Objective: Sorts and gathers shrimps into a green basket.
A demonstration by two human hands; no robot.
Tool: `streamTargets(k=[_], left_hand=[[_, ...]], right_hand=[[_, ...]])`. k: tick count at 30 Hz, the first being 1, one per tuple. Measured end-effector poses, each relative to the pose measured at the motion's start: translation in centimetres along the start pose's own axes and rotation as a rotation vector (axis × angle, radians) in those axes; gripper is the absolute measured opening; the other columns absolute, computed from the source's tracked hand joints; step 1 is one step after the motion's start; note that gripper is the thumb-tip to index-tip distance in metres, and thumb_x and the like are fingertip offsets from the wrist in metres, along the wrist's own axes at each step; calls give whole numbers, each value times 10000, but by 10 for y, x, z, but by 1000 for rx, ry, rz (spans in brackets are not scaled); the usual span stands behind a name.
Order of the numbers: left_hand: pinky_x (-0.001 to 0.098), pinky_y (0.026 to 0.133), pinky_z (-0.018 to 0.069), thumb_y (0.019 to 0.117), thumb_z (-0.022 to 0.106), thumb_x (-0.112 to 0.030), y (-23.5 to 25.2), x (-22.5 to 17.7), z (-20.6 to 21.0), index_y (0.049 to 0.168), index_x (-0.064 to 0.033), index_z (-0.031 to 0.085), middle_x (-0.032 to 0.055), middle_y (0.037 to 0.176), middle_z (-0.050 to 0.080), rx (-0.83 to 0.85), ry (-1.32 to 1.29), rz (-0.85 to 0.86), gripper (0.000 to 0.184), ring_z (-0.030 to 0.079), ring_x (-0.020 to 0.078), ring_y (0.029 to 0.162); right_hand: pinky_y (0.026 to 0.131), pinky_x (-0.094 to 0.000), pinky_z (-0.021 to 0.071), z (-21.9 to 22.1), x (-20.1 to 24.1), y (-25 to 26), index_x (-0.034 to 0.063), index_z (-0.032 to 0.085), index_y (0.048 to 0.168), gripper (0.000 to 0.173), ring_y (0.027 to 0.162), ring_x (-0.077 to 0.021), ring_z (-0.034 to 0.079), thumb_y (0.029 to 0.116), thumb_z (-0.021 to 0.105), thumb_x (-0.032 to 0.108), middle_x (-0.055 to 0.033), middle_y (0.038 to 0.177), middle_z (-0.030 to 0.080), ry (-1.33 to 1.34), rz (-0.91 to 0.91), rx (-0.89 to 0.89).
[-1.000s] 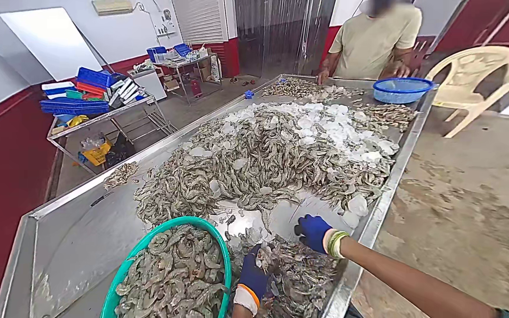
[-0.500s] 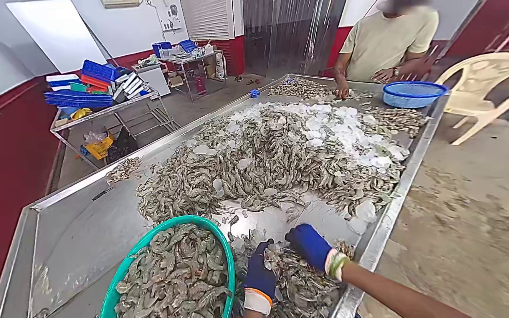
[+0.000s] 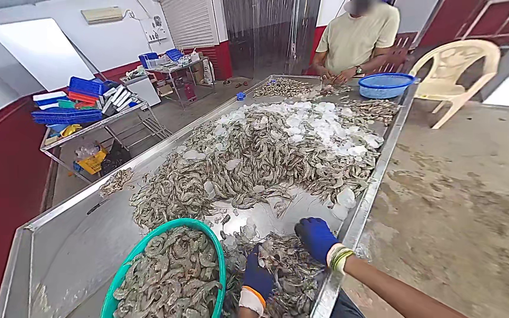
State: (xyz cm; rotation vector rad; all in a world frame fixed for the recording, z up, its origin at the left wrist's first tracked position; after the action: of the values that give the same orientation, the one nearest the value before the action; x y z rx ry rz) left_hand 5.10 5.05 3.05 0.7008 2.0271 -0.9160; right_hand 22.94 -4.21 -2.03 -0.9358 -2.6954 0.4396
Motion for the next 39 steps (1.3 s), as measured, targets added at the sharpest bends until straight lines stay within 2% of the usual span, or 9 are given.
streamTargets(k=[4,7,10,13,16,18,21,34,39], left_hand=[[436,1098,459,930,696,-28,-20,29,-44,1433,164,415,327,1355,570,-208,-254,-16,607,582,346,1268],[244,830,560,1085,350,-20,-27,59,-70,1356,54,436,122,1108,612,-468,-1077,-19,294,643,105,932],[228,759,544,1130,211,-388,-46,63,-80,1377,-59,419,100,1145,606,-679,-1961,52,461,655,126,962],[222,706,599,1089,248,-545,-49,70,-75,1305,-68,452,68,1142,654,-561,-2108,232,562,701,111,968],[230,715,595,1110,290,-279,-37,57,-44,1322,-38,506,65,1064,696,-261,-1841,189,387,714,109,880],[269,900,577,1045,417,-5,-23,48,-37,1395,115,445,176,1246,674,-244,-1126,223,372,703,158,1037],[414,1199,378,1025,552,-57,-1,39,-24,1505,46,445,203,1540,488,-202,-246,213,502,504,277,1411],[564,1126,418,1112,402,-236,14,43,49,1511,-38,461,248,1419,578,239,216,-92,449,567,385,1319],[408,766,563,1115,379,-165,-23,37,5,1364,50,551,155,868,668,122,-126,26,371,639,218,723]], right_hand=[[981,-686,473,11,-36,29,133,727,1218,358,1238,-464,598,994,619,390,-225,1293,664,162,109,140],[1020,-667,468,-14,-48,69,60,699,1238,554,1282,-465,583,999,562,540,-270,1361,618,237,355,39],[1088,-672,395,-17,-31,109,-78,582,1353,698,1380,-504,469,869,751,396,-332,1469,497,267,497,-106],[1055,-689,426,-3,22,127,-77,609,1301,557,1340,-537,487,880,753,258,-351,1413,526,209,367,-173],[999,-696,458,22,71,105,-56,637,1273,405,1247,-543,556,972,663,215,-341,1313,594,57,119,-93],[928,-670,512,29,86,80,11,631,1276,356,1139,-507,645,1012,618,249,-292,1204,671,-19,11,-3],[876,-633,541,7,112,29,47,695,1200,238,1070,-462,691,1034,618,200,-250,1127,715,2,-152,-7],[1078,-626,434,-9,88,-31,22,756,898,61,1031,-420,690,848,723,10,-179,939,737,-48,-372,-404],[1142,-717,288,-6,33,20,77,753,1162,258,1319,-508,510,910,714,119,-262,1321,627,-89,-145,-59]])
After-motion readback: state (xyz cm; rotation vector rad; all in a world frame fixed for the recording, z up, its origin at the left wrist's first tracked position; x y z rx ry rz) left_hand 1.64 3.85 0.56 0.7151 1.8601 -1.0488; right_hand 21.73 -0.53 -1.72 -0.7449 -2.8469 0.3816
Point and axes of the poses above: each hand's wrist, its own y-axis towards the middle knuckle, its own z-axis out of the palm, x = y × z, the point moved 9 cm from there along y, towards the middle knuckle
